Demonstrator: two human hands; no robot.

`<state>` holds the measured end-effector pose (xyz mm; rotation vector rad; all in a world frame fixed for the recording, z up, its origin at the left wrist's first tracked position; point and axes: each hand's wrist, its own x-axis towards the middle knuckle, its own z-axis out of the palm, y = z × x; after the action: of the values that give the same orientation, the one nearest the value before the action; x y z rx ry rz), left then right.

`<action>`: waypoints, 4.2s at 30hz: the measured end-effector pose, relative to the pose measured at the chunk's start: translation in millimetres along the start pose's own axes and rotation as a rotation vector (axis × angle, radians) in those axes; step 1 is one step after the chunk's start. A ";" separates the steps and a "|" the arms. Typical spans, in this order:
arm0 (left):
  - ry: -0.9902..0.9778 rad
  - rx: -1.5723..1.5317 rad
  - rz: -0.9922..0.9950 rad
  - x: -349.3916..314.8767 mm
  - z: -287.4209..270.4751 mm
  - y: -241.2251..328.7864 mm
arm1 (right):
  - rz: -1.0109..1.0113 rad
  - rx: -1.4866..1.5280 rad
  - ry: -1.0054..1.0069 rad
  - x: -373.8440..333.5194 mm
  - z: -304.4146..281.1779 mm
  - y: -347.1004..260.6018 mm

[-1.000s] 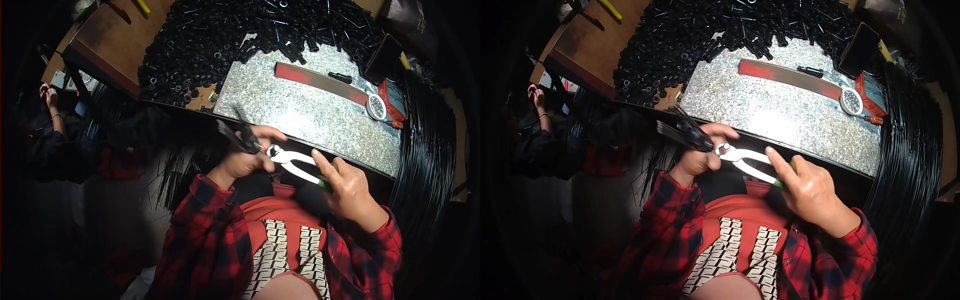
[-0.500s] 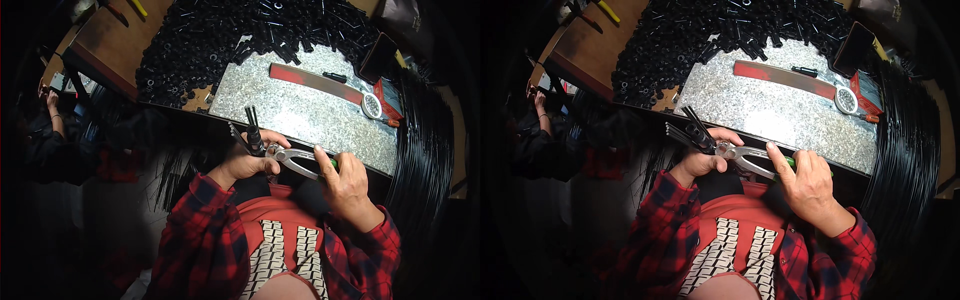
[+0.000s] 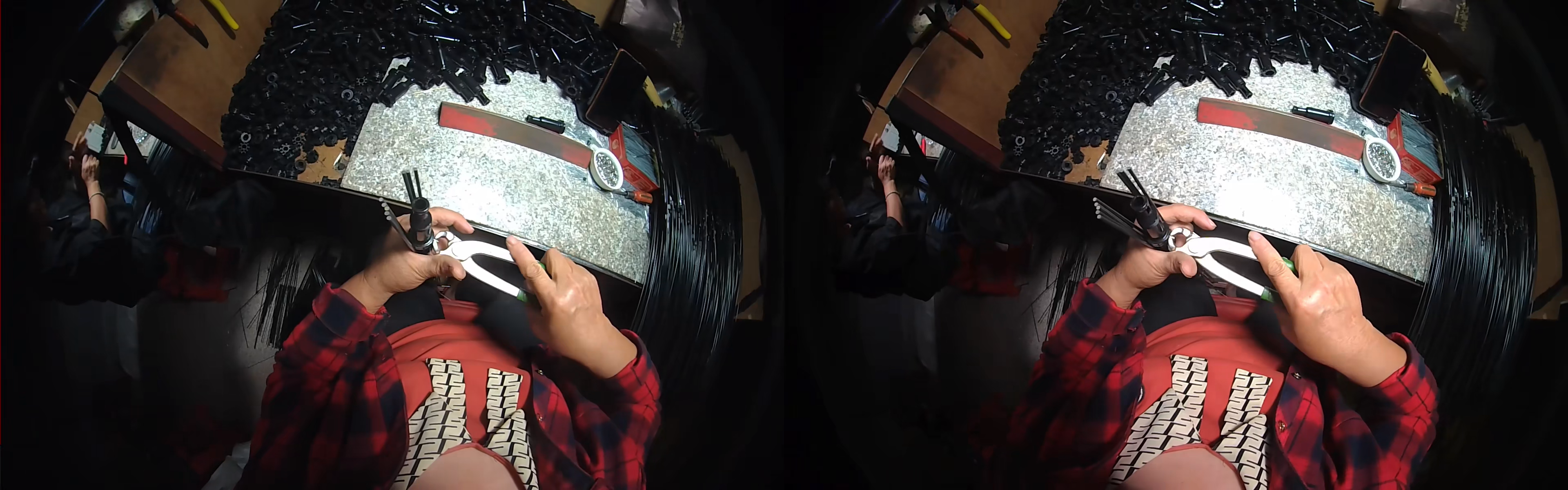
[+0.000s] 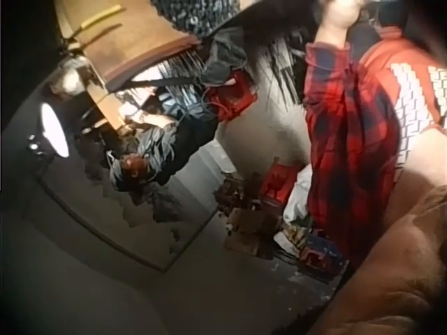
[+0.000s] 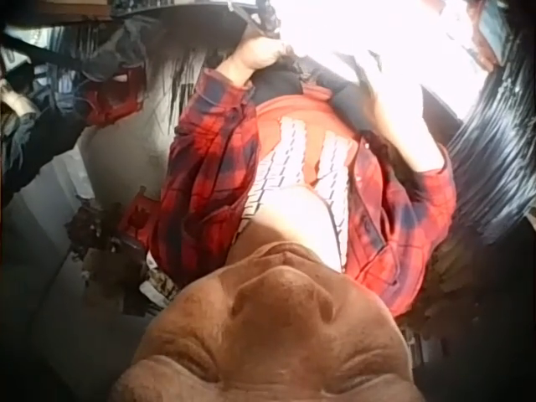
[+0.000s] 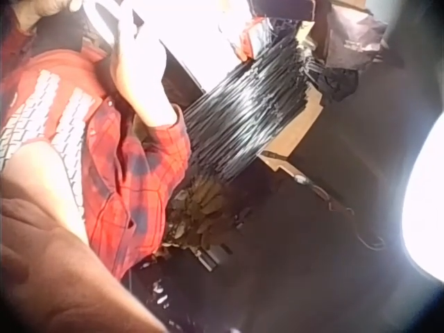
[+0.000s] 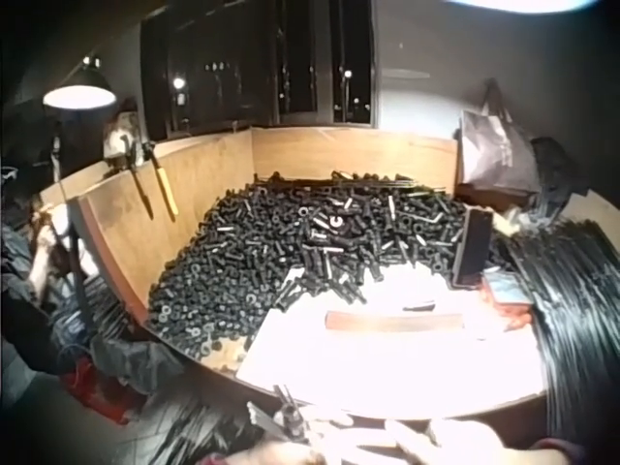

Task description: Assembling electrical wire harnesses by crimping terminals and organizing wires at a workbench.

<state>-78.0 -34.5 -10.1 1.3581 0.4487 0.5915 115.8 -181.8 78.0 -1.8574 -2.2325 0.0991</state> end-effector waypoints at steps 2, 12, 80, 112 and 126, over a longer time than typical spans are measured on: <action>-0.014 -0.037 0.001 3.0 -3.8 -6.2 | -0.002 0.011 0.011 2.2 6.7 2.1; -0.112 -0.086 0.003 5.4 -3.4 0.2 | -0.088 -0.151 0.052 -8.7 -6.3 5.8; 0.027 0.255 0.517 37.2 45.1 145.5 | -0.038 1.014 0.205 59.1 -43.4 16.3; 0.739 1.556 0.134 52.1 -160.0 25.0 | 0.170 1.500 0.355 69.4 -30.5 29.3; 0.353 0.073 0.504 67.6 -80.5 64.4 | 0.149 1.516 0.308 62.3 -22.9 34.3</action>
<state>-83.9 76.8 42.6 1.4475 0.4120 1.2524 143.5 -116.6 101.8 -0.9840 -1.0608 1.0703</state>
